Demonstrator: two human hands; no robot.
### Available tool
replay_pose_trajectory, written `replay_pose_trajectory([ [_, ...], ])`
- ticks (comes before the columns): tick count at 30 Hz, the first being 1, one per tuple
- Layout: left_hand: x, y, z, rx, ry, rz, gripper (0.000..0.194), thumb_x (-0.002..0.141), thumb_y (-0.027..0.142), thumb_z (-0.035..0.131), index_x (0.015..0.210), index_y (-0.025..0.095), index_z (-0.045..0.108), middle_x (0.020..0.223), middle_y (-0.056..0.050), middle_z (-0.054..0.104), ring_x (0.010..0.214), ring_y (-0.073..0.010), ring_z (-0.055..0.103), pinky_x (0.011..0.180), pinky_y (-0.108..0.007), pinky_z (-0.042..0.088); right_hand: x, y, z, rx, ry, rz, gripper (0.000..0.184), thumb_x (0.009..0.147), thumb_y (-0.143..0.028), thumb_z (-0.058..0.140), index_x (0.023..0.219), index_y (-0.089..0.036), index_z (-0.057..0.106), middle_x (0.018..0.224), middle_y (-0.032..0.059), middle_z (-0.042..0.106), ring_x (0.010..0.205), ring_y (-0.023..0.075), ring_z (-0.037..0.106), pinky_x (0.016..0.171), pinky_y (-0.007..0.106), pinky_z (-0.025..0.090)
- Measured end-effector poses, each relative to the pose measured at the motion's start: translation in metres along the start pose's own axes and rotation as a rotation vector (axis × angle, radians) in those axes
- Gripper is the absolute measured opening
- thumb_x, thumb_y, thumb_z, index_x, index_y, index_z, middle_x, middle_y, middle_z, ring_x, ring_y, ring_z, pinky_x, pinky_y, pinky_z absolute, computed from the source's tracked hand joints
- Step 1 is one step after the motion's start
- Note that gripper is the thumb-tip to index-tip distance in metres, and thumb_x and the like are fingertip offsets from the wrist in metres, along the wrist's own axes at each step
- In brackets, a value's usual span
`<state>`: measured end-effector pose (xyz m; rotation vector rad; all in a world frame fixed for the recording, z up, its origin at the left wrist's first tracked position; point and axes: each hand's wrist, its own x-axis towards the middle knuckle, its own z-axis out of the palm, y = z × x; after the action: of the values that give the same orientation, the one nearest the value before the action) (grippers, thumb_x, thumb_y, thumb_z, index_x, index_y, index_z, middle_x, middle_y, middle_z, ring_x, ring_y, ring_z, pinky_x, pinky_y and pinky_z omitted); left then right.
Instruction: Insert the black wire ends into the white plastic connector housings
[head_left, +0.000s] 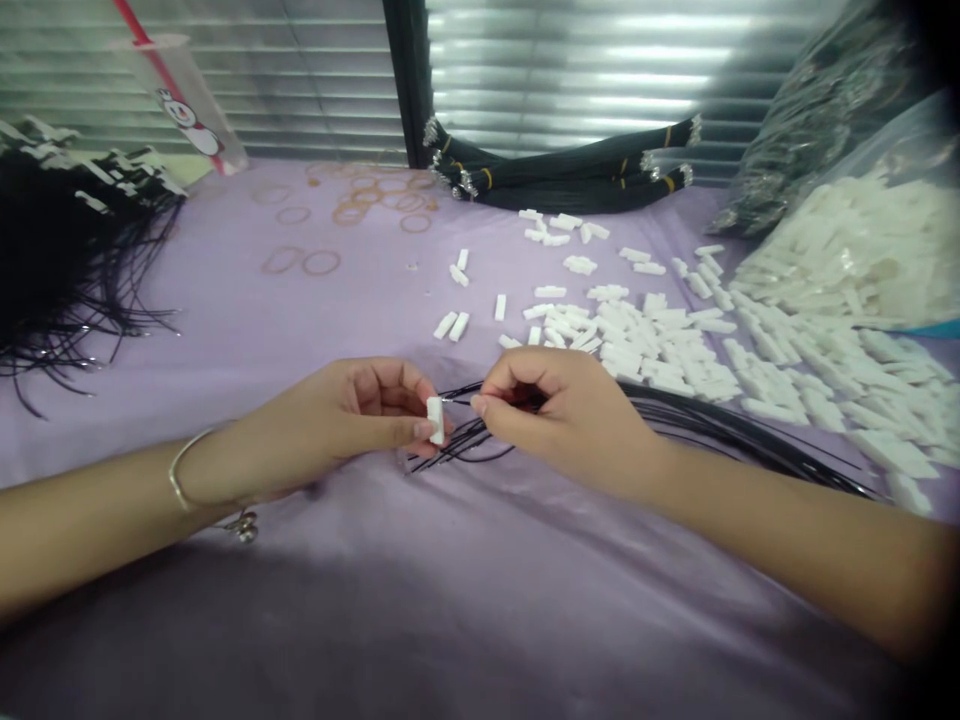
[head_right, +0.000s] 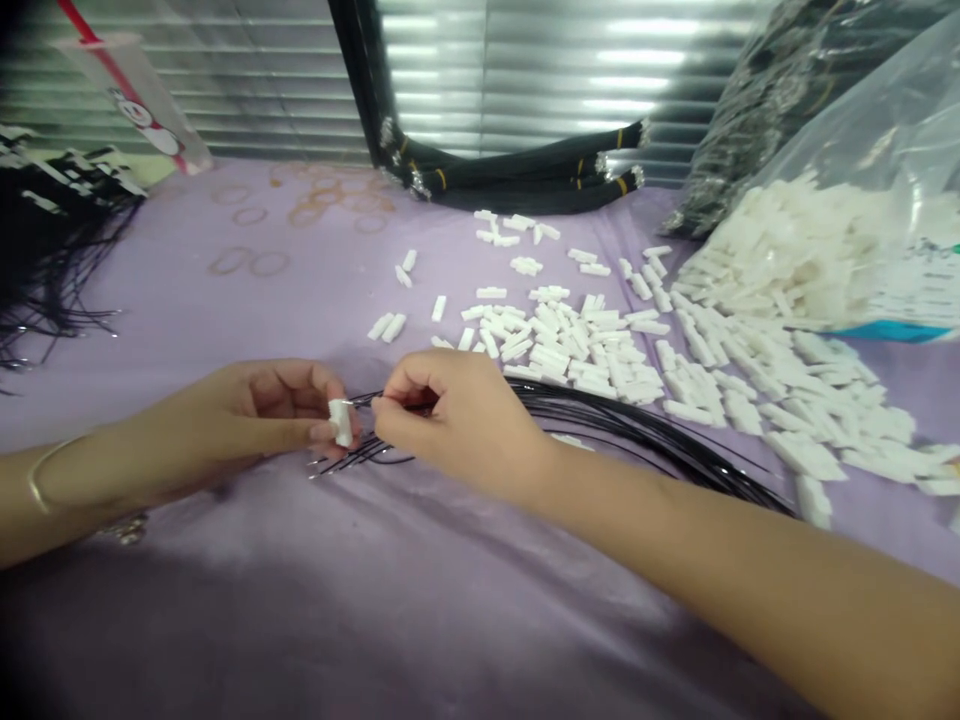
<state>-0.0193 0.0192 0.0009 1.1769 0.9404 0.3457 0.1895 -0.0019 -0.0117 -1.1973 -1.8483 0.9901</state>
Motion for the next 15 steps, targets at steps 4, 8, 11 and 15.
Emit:
replay_pose_trajectory([
  [4, 0.0001, -0.0012, -0.0017, 0.051, -0.017, -0.006, 0.008, 0.083, 0.022, 0.067, 0.087, 0.018, 0.062, 0.078, 0.001, 0.068, 0.071, -0.0094, 0.062, 0.07, -0.018, 0.05, -0.0007, -0.0003, -0.0001, -0.014, -0.009, 0.006, 0.016, 0.073, -0.014, 0.06, 0.058, -0.016, 0.054, 0.055, -0.0056, 0.053, 0.052, 0.0052, 0.045, 0.047, 0.017, 0.034],
  [8, -0.0009, -0.0009, -0.0015, 0.078, -0.006, -0.008, 0.008, 0.082, 0.022, 0.068, 0.088, 0.019, 0.063, 0.08, 0.002, 0.068, 0.073, -0.0095, 0.062, 0.07, -0.016, 0.05, -0.0001, 0.0019, 0.0003, -0.02, -0.006, -0.002, 0.014, 0.072, -0.014, 0.059, 0.058, -0.015, 0.056, 0.055, -0.0058, 0.054, 0.053, 0.0049, 0.046, 0.048, 0.017, 0.035],
  [11, -0.0007, 0.0001, -0.001, 0.106, 0.002, -0.012, 0.008, 0.081, 0.023, 0.069, 0.087, 0.019, 0.064, 0.078, 0.002, 0.069, 0.071, -0.0093, 0.062, 0.069, -0.014, 0.05, 0.0002, 0.0033, 0.0001, -0.008, -0.01, -0.012, 0.012, 0.072, -0.014, 0.059, 0.06, -0.015, 0.058, 0.056, -0.0058, 0.055, 0.053, 0.0047, 0.047, 0.049, 0.016, 0.036],
  [15, 0.0011, 0.0005, -0.0006, 0.136, 0.022, -0.004, 0.01, 0.081, 0.027, 0.069, 0.087, 0.02, 0.064, 0.076, 0.002, 0.07, 0.07, -0.0102, 0.063, 0.068, -0.016, 0.051, -0.0006, 0.0024, -0.0002, -0.014, -0.031, 0.001, 0.012, 0.072, -0.015, 0.058, 0.06, -0.015, 0.058, 0.057, -0.0049, 0.056, 0.054, 0.0055, 0.049, 0.049, 0.017, 0.037],
])
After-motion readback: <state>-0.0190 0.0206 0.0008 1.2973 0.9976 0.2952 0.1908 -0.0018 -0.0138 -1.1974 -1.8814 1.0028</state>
